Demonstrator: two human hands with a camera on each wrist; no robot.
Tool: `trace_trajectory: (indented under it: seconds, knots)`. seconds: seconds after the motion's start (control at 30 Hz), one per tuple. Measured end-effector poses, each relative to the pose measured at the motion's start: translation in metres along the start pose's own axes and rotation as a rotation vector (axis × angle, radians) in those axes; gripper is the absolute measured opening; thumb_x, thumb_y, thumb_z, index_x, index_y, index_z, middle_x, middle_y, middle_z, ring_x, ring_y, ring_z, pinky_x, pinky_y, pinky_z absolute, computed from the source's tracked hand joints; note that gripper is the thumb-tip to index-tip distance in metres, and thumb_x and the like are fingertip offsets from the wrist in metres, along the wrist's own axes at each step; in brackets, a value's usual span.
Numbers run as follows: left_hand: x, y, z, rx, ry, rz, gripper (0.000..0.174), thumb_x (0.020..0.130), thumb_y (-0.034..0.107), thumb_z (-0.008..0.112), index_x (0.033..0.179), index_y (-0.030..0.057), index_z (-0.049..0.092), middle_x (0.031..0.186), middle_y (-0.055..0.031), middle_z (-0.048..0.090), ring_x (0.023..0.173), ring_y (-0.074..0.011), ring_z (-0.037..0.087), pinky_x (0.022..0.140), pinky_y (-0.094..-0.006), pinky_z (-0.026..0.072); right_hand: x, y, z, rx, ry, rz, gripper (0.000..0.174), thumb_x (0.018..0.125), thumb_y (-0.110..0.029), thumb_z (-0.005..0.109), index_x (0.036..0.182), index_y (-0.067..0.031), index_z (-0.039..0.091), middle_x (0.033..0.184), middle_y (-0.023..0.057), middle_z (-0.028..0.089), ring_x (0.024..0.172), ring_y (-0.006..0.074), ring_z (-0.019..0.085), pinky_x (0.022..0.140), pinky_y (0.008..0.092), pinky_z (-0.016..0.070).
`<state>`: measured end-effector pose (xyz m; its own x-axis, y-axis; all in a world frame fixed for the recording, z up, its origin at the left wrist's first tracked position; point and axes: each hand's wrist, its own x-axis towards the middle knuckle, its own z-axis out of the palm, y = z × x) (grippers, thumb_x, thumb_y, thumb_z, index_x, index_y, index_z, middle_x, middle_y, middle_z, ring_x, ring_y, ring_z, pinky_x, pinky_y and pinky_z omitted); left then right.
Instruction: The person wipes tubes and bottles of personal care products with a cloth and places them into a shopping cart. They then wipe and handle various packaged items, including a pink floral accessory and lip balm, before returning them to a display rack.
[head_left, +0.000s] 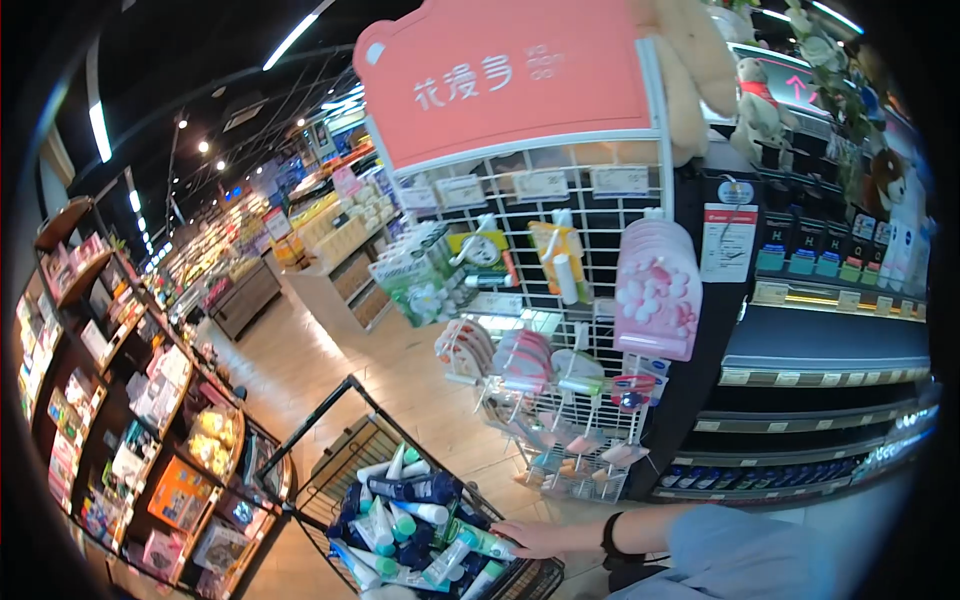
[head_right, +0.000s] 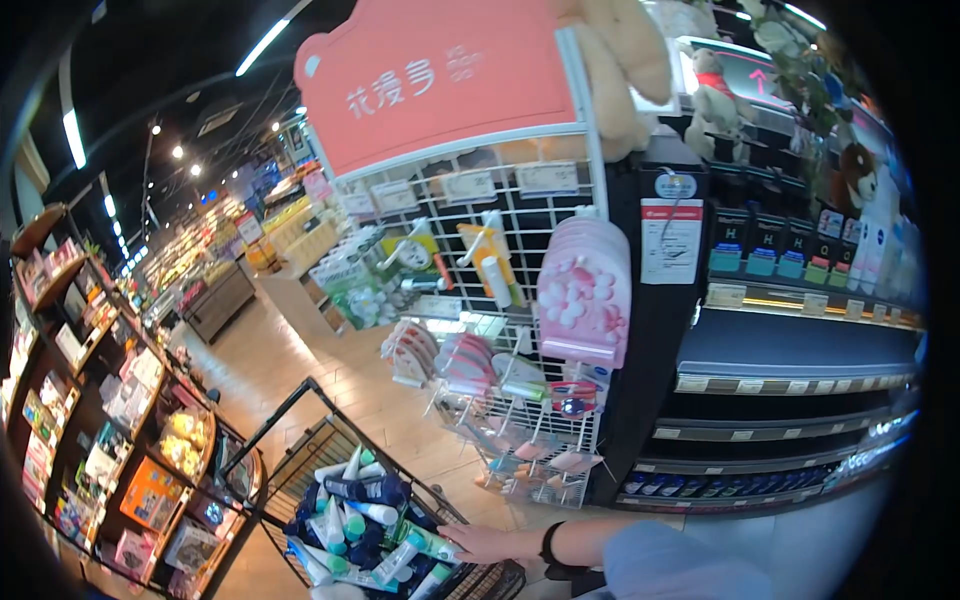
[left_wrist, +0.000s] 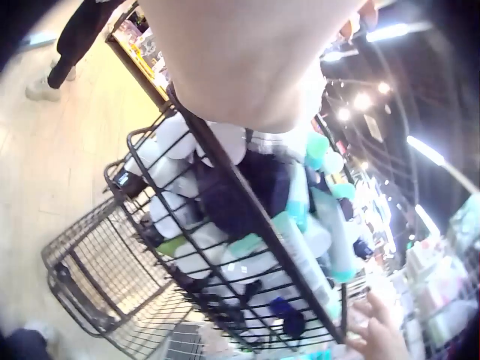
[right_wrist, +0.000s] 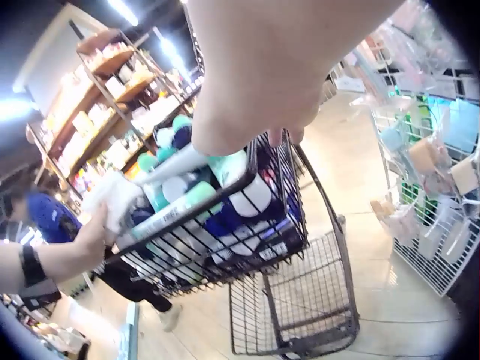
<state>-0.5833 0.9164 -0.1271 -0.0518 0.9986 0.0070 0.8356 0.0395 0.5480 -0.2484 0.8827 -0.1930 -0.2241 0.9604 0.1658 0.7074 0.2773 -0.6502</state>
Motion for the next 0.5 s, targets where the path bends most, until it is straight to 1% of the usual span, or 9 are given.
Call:
trace_trajectory:
  seconds: [0.07, 0.1, 0.2, 0.23, 0.3, 0.33, 0.37, 0.47, 0.5]
  knots:
    - [-0.001, 0.028, -0.001, -0.156, 0.032, 0.013, 0.048, 0.081, 0.025, 0.069, 0.117, -0.0029, 0.055, 0.105, -0.0226, 0.061, 0.091, -0.0327, 0.059, 0.082, -0.0381, 0.0459, -0.010, -0.011, -0.052, 0.195, -0.075, 0.013, 0.056, 0.088, -0.024, 0.051, 0.137, -0.0048, 0.031, 0.130, 0.0170, 0.044, 0.113, 0.0355, 0.048, 0.093, 0.0437, 0.0411]
    - [-0.004, 0.045, -0.001, -0.236, 0.046, 0.015, 0.047, 0.082, 0.025, 0.068, 0.117, -0.0032, 0.055, 0.106, -0.0222, 0.061, 0.091, -0.0322, 0.058, 0.082, -0.0379, 0.0459, -0.016, -0.020, -0.081, 0.165, -0.007, -0.012, 0.052, 0.087, -0.019, 0.054, 0.133, -0.0030, 0.036, 0.123, 0.0171, 0.050, 0.107, 0.0342, 0.052, 0.090, 0.0414, 0.0431]
    - [-0.017, 0.103, -0.004, -0.480, 0.102, 0.000, 0.046, 0.084, 0.025, 0.066, 0.117, -0.0042, 0.055, 0.107, -0.0211, 0.061, 0.091, -0.0308, 0.058, 0.082, -0.0373, 0.0458, -0.043, -0.061, -0.179, 0.063, 0.339, -0.158, 0.041, 0.082, -0.011, 0.057, 0.122, -0.0029, 0.049, 0.106, 0.0135, 0.058, 0.096, 0.0294, 0.057, 0.081, 0.0387, 0.0461]
    - [-0.023, 0.122, -0.004, -0.562, 0.125, -0.013, 0.046, 0.084, 0.025, 0.065, 0.117, -0.0045, 0.055, 0.107, -0.0207, 0.061, 0.091, -0.0303, 0.058, 0.082, -0.0371, 0.0458, -0.054, -0.071, -0.204, 0.060, 0.335, -0.159, 0.041, 0.082, -0.011, 0.057, 0.122, -0.0029, 0.049, 0.106, 0.0135, 0.058, 0.096, 0.0294, 0.057, 0.081, 0.0387, 0.0461]
    - [-0.033, 0.161, -0.001, -0.730, 0.181, -0.047, 0.045, 0.086, 0.025, 0.064, 0.117, -0.0051, 0.054, 0.108, -0.0199, 0.061, 0.091, -0.0294, 0.058, 0.082, -0.0367, 0.0457, -0.075, -0.084, -0.249, -0.026, 0.694, -0.326, 0.037, 0.077, -0.003, 0.062, 0.113, -0.0029, 0.055, 0.098, 0.0123, 0.059, 0.088, 0.0258, 0.059, 0.076, 0.0367, 0.0467]
    - [-0.041, 0.178, -0.003, -0.811, 0.212, -0.062, 0.045, 0.087, 0.025, 0.063, 0.117, -0.0055, 0.054, 0.108, -0.0195, 0.061, 0.091, -0.0289, 0.058, 0.082, -0.0366, 0.0457, -0.088, -0.091, -0.268, -0.026, 0.688, -0.334, 0.037, 0.077, -0.003, 0.062, 0.113, -0.0029, 0.055, 0.098, 0.0123, 0.059, 0.088, 0.0258, 0.059, 0.076, 0.0367, 0.0467]
    - [-0.040, 0.196, -0.003, -0.829, 0.121, -0.062, 0.041, 0.092, 0.023, 0.056, 0.118, -0.0094, 0.052, 0.111, -0.0156, 0.060, 0.096, -0.0227, 0.056, 0.083, -0.0334, 0.0446, -0.102, -0.098, -0.284, -0.120, 0.847, -0.337, 0.038, 0.073, -0.002, 0.065, 0.110, -0.0027, 0.055, 0.096, 0.0125, 0.058, 0.084, 0.0256, 0.058, 0.074, 0.0359, 0.0465]
    - [-0.031, 0.232, 0.018, -0.867, 0.054, -0.139, 0.038, 0.093, 0.019, 0.055, 0.119, -0.0086, 0.051, 0.110, -0.0147, 0.060, 0.097, -0.0207, 0.056, 0.083, -0.0313, 0.0445, -0.122, -0.097, -0.308, -0.294, 1.229, -0.254, 0.039, 0.070, -0.006, 0.068, 0.105, -0.0012, 0.051, 0.092, 0.0143, 0.052, 0.078, 0.0223, 0.052, 0.067, 0.0315, 0.0438]
    - [-0.032, 0.246, 0.024, -0.980, -0.006, -0.042, 0.038, 0.093, 0.019, 0.055, 0.119, -0.0081, 0.051, 0.111, -0.0140, 0.060, 0.097, -0.0193, 0.056, 0.083, -0.0303, 0.0447, -0.125, -0.101, -0.318, -0.303, 1.246, -0.193, 0.047, 0.068, -0.004, 0.070, 0.109, -0.0014, 0.047, 0.093, 0.0127, 0.048, 0.077, 0.0189, 0.047, 0.067, 0.0285, 0.0410]
